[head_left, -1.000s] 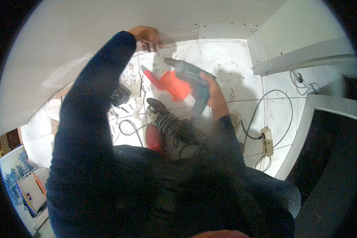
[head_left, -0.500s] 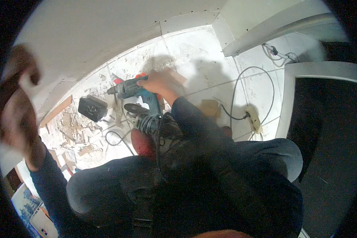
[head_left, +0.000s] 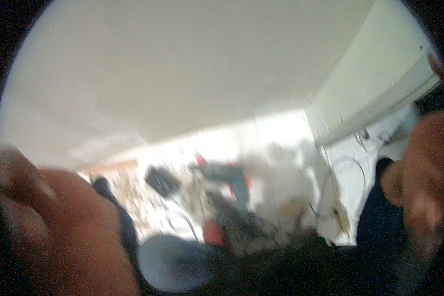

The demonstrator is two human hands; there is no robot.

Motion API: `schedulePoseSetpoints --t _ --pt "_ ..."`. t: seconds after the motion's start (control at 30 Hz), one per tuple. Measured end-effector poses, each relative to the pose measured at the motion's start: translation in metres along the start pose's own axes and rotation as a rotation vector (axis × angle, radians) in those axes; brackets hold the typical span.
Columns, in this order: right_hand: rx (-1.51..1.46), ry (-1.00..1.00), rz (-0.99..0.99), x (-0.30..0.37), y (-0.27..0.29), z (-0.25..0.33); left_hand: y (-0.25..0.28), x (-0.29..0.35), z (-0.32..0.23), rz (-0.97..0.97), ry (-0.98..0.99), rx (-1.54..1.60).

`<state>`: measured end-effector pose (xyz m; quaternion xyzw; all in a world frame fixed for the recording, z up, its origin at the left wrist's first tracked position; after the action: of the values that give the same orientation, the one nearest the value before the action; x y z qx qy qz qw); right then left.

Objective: The person uses a power drill to create several holes along a line in a drywall panel, occasionally pausing to mark or check the surface with their hand.

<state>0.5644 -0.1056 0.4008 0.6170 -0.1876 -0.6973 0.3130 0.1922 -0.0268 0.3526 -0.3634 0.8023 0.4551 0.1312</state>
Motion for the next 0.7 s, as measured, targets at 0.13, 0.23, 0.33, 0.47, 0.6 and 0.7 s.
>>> schedulePoseSetpoints --t 0.13,0.23,0.33,0.47,0.6,0.7 --pt "0.089 0.059 0.017 0.020 0.035 -0.007 -0.009 0.007 -0.010 0.046 0.018 0.026" --pt "0.099 0.077 0.070 0.007 0.032 -0.021 -0.021 -0.007 0.018 0.064 0.048 0.084" --pt "-0.079 0.039 0.226 -0.030 0.050 -0.003 0.038 -0.040 -0.034 0.045 0.148 0.009" --pt "-0.022 -0.107 0.827 0.041 -0.087 -0.070 -0.010 -0.011 0.030 0.093 0.357 0.130" --pt "-0.088 0.058 1.072 0.171 -0.239 -0.115 0.002 0.047 -0.016 -0.059 0.452 -0.029" --pt "-0.092 0.080 1.192 0.217 -0.348 -0.142 0.009 0.051 -0.051 0.027 0.385 -0.163"
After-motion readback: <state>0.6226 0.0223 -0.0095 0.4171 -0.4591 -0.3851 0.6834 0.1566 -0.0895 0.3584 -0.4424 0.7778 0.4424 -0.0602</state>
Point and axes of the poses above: each hand's wrist, its own x-axis away from the middle knuckle, its own y-axis out of the back of the hand, z = x × y, the point moved 7 cm from there along -x, towards the middle knuckle, and after that the axes turned 11 degrees about x, right-handed, at the moved point
